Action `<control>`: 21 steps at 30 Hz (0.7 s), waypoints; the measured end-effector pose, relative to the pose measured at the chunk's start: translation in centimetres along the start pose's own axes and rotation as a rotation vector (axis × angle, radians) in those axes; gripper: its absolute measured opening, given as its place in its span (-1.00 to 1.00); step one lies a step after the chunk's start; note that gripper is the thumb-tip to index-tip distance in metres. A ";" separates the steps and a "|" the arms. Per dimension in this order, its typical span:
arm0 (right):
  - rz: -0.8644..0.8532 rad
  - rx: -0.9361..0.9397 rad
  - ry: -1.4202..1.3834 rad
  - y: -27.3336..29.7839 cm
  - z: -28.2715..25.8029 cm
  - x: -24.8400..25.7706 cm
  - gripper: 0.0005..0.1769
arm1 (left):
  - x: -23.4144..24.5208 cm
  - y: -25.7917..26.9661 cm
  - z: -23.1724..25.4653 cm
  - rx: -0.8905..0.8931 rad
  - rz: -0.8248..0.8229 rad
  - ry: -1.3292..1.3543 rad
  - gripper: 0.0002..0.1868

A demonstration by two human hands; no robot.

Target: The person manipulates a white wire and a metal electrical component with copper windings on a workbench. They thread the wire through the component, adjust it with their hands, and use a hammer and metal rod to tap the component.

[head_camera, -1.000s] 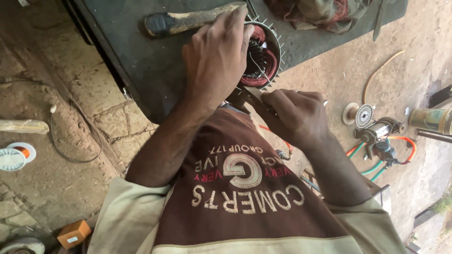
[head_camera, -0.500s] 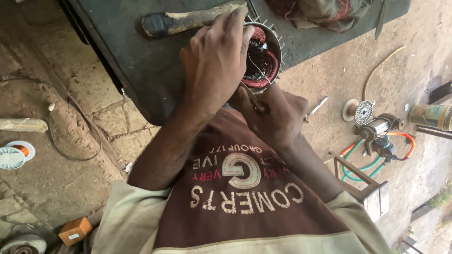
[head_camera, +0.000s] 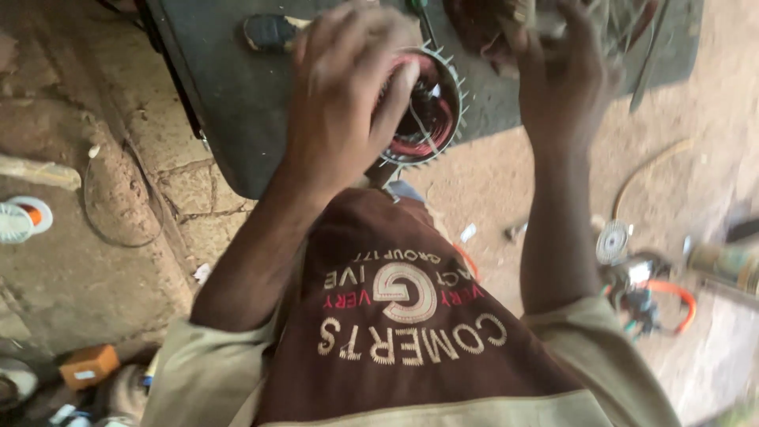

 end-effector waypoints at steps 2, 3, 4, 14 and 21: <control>-0.074 0.067 -0.095 2.4 -0.7 0.6 -0.87 | 0.4 0.8 1.2 -0.096 -0.002 -0.143 -0.89; -0.158 0.118 -0.172 3.8 -1.2 0.5 -0.95 | 0.0 1.0 1.8 -0.134 -0.036 -0.201 -0.87; -0.191 0.047 -0.319 5.5 -1.5 -0.1 -0.89 | -0.5 1.2 2.5 -0.172 -0.071 -0.259 -0.84; -0.510 0.034 -0.630 8.0 -1.8 -2.3 -0.79 | -1.2 0.2 4.7 -0.165 -0.297 -0.404 -0.88; -0.979 -0.572 -1.644 9.6 1.1 -2.0 -0.76 | -1.8 0.7 5.4 -0.078 -0.400 -0.305 -0.82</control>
Point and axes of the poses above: each hand's wrist, its own y-axis away from the middle knuckle, its own x-axis out of the back of the hand, z = x × y, the point moved 4 cm from there along -y, towards the middle knuckle, and after that the axes turned 15 degrees about -y, right-handed, at the moved point
